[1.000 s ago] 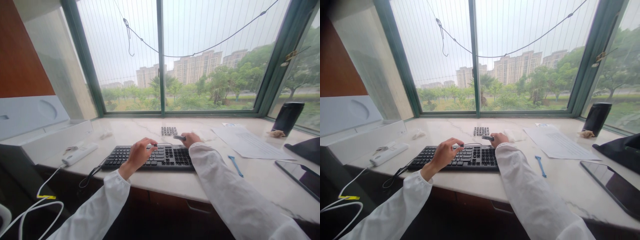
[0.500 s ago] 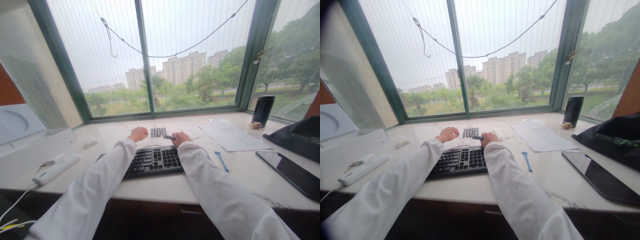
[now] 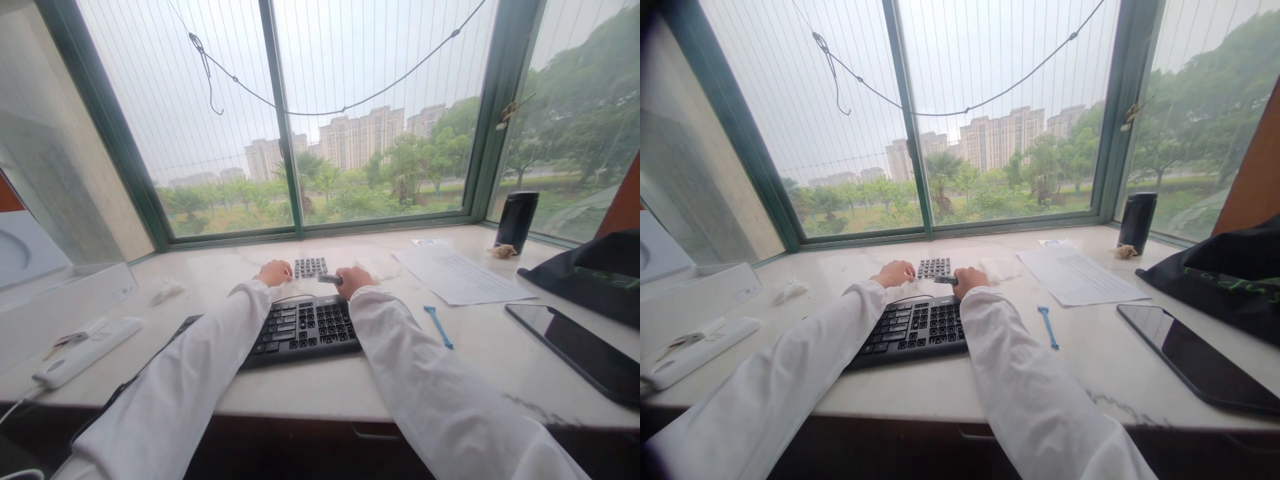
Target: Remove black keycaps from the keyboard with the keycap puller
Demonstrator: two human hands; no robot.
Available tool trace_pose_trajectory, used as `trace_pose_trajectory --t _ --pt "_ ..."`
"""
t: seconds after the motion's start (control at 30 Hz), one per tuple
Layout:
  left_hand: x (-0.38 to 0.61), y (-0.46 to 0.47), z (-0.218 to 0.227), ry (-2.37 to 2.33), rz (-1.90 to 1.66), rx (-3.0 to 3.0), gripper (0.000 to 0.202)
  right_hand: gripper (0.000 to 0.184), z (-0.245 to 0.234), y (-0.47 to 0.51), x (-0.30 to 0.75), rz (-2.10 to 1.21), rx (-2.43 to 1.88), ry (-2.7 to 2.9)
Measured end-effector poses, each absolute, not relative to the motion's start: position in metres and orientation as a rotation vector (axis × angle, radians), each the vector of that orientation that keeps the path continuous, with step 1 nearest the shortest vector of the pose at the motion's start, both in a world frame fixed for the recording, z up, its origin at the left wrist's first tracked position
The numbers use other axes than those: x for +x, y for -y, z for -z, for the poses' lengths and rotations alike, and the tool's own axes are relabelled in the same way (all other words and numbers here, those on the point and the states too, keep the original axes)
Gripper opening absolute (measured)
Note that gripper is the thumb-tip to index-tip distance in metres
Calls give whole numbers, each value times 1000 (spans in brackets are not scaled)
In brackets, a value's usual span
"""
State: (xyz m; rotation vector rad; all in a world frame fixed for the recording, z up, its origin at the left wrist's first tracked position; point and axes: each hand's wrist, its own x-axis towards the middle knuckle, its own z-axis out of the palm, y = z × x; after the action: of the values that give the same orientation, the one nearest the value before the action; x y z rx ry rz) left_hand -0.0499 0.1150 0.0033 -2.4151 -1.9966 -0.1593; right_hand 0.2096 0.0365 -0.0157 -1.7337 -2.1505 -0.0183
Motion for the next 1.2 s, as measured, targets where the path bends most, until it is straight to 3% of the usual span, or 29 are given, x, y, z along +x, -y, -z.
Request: trace_pose_trajectory --t 0.83,1.2 --pt "-52 -119 -2 1988 129 -2393 27 20 18 -38 209 60 -1710 2147" --pt "-54 -91 -31 1917 167 -2424 26 19 13 -34 210 -7 -1697 2132"
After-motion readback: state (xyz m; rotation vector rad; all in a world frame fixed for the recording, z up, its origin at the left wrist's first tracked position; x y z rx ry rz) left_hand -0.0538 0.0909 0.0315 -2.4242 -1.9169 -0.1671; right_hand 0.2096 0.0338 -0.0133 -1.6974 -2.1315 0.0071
